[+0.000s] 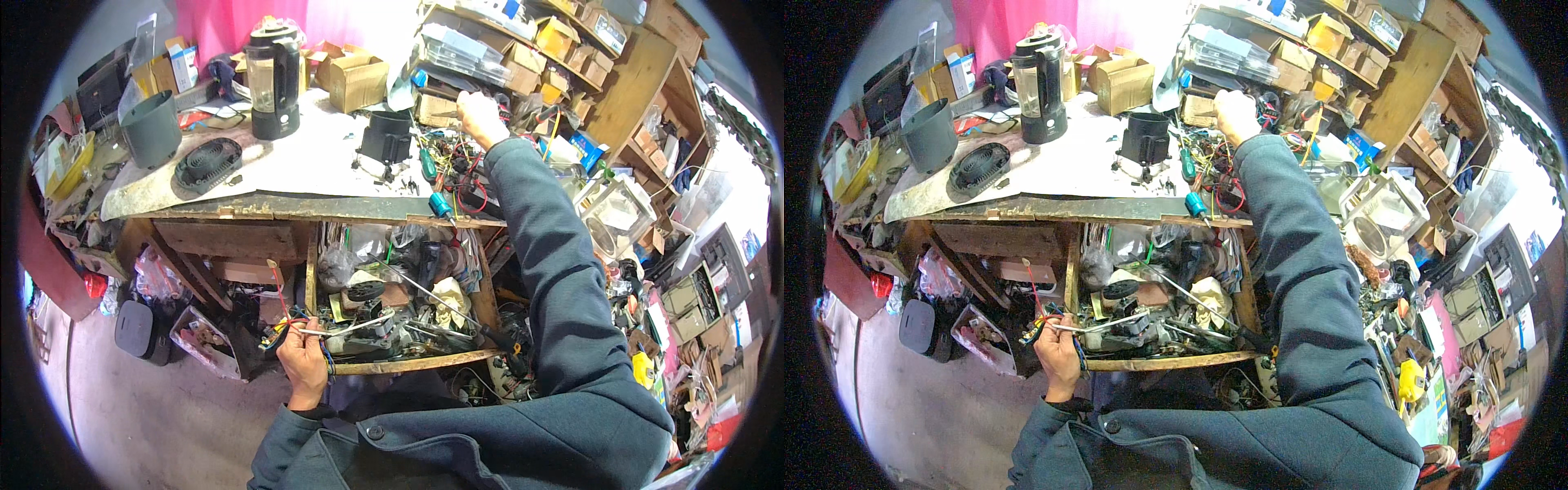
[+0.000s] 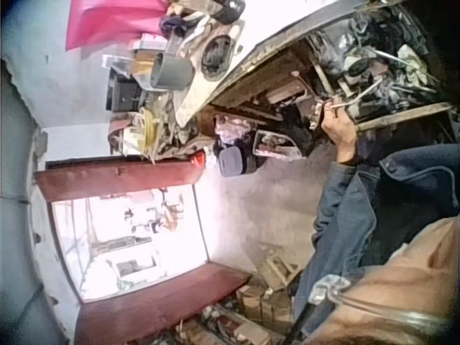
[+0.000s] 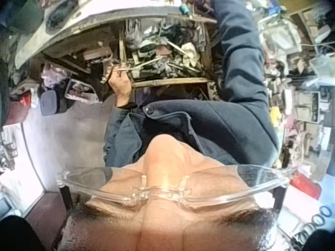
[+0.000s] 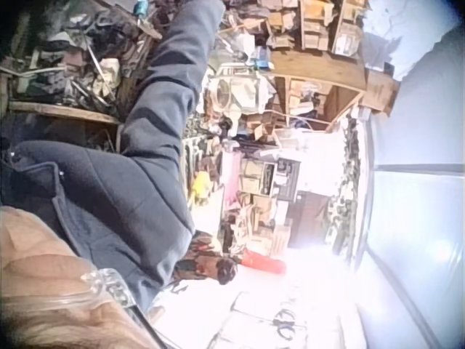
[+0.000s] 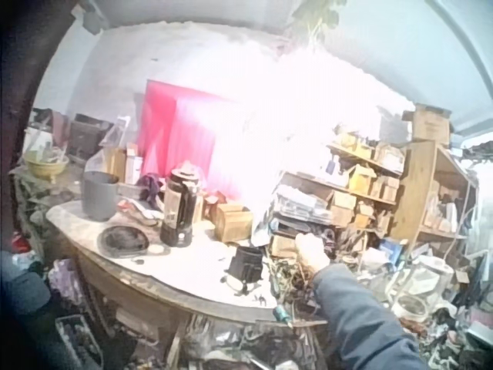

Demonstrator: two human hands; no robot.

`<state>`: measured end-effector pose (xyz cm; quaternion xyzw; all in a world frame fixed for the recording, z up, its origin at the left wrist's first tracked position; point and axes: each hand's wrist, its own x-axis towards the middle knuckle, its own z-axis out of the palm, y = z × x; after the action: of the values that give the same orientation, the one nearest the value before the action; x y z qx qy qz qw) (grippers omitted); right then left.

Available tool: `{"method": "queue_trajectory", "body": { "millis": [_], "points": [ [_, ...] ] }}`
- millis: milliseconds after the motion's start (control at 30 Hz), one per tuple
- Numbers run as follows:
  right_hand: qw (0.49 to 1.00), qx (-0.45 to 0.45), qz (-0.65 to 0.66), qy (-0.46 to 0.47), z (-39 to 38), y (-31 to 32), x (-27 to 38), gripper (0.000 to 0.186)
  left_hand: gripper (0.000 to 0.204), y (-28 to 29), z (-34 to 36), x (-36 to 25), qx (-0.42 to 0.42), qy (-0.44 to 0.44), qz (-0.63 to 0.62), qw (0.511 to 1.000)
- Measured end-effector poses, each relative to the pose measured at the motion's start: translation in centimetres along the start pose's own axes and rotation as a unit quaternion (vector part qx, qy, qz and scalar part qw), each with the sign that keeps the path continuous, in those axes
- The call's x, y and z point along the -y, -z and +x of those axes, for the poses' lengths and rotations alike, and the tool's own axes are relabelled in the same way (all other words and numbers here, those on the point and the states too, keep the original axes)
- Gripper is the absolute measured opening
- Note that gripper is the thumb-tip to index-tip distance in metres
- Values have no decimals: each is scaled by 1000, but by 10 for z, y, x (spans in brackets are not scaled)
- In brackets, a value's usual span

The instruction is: The person works at a cluttered workbench, using pliers to strip and cut wires connected to a circuit board. They then use a multimeter to test continuity on a small motor and its wiring, repeatedly touching the probes to different points on the components.

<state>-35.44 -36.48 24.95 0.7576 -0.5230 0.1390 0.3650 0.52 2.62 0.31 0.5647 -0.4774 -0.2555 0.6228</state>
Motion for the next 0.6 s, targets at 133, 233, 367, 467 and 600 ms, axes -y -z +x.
{"method": "queue_trajectory", "body": {
  "millis": [133, 233, 367, 467, 600],
  "points": [
    [999, 12, 10, 46, 0, 6, -5, 14, 22, 0, 2, 0, 6, -7, 1, 1000],
    [999, 0, -20, 36, 2, 10, -1, 13, 22, -2, 0, 1, 2, -6, -12, 1000],
    [994, 20, -99, 40, 4, 26, 6, 15, 21, -1, 1, 5, -14, -16, -20, 1000],
    [987, 88, 16, -137, -5, 49, 2, 32, 21, -3, 2, 23, -30, 2, -32, 999],
    [957, 84, 212, -178, -40, 9, -54, 48, 22, 2, 14, 35, 74, 6, -57, 996]
  ]
}}
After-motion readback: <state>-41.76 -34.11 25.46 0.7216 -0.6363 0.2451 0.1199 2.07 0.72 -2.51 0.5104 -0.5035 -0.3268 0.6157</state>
